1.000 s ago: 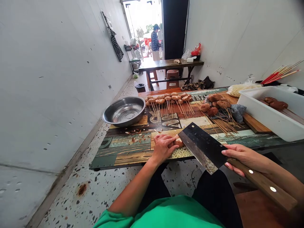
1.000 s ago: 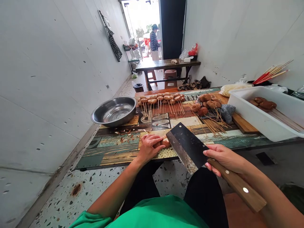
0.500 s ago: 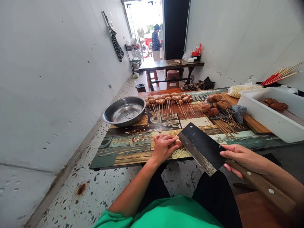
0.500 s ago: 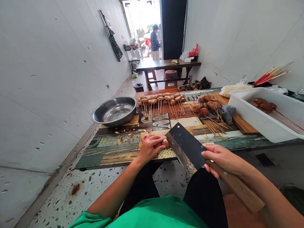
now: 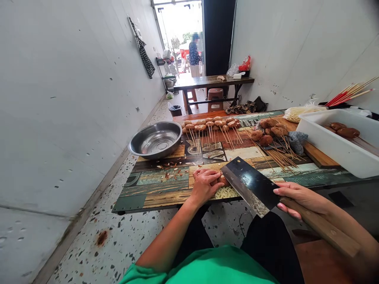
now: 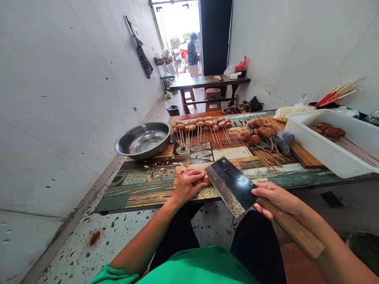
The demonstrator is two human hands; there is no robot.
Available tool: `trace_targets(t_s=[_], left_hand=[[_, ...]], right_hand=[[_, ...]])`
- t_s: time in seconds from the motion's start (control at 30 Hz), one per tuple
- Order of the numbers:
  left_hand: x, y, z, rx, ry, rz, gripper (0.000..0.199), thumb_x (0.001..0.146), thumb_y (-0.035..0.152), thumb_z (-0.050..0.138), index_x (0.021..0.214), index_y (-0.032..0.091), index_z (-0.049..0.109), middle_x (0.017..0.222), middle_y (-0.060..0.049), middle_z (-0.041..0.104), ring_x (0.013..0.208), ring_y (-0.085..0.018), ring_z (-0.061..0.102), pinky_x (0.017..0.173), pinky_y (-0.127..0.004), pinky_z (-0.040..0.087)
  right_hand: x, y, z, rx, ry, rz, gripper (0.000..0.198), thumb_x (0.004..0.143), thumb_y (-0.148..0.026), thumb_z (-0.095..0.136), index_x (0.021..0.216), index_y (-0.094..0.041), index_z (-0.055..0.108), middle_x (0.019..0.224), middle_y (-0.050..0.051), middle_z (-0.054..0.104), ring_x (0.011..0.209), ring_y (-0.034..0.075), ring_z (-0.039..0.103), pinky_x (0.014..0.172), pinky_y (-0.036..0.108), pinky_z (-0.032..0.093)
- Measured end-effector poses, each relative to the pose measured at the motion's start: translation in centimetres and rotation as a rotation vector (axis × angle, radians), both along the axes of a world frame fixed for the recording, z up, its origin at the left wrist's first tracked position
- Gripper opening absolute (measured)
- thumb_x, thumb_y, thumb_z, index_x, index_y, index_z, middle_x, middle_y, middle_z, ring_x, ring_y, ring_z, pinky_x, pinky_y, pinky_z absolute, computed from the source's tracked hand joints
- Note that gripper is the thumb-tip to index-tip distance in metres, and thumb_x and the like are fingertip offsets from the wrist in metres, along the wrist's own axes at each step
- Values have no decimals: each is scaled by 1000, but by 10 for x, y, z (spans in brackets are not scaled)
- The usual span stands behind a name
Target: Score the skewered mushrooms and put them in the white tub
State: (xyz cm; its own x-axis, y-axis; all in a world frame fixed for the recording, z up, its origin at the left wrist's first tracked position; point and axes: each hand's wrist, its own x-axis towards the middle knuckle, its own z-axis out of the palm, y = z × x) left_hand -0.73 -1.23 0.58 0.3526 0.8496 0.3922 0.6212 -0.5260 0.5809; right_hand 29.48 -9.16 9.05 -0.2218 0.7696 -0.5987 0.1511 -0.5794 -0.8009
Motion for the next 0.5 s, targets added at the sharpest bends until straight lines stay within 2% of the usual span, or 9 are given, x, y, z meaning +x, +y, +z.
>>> trace_targets(t_s=[0.13,0.3,0.4,0.5], left_hand=[[-1,-1,-3,38,-39,29,28,76,27,90,101,29,79,109,-5,78,109,-28,68,109,-54,33],[-1,2,0,58,-88,164,9,87,21,78,93,27,80,102,-4,79,106,-27,70,107,-52,36],[4,8,11,-22,-44,211,12,89,20,73,97,26,80,108,-6,78,112,-28,68,106,-51,38],[14,18,25,-152,79,171,19,93,19,65,103,28,79,115,-5,77,116,-28,67,105,-50,39]], right_hand=[[1,5,-6,-8,12,-82,55,64,-55,83,76,-25,38,55,2,67,34,9,49,31,16,33],[10,-3,0,39,14,-135,51,68,-56,81,76,-24,42,54,2,67,35,9,50,34,16,37],[11,-15,1,67,1,-130,53,68,-60,81,74,-24,42,54,4,68,32,8,47,32,16,34],[10,-29,-7,81,5,-135,48,76,-60,77,74,-23,45,55,3,68,33,8,50,34,15,36]])
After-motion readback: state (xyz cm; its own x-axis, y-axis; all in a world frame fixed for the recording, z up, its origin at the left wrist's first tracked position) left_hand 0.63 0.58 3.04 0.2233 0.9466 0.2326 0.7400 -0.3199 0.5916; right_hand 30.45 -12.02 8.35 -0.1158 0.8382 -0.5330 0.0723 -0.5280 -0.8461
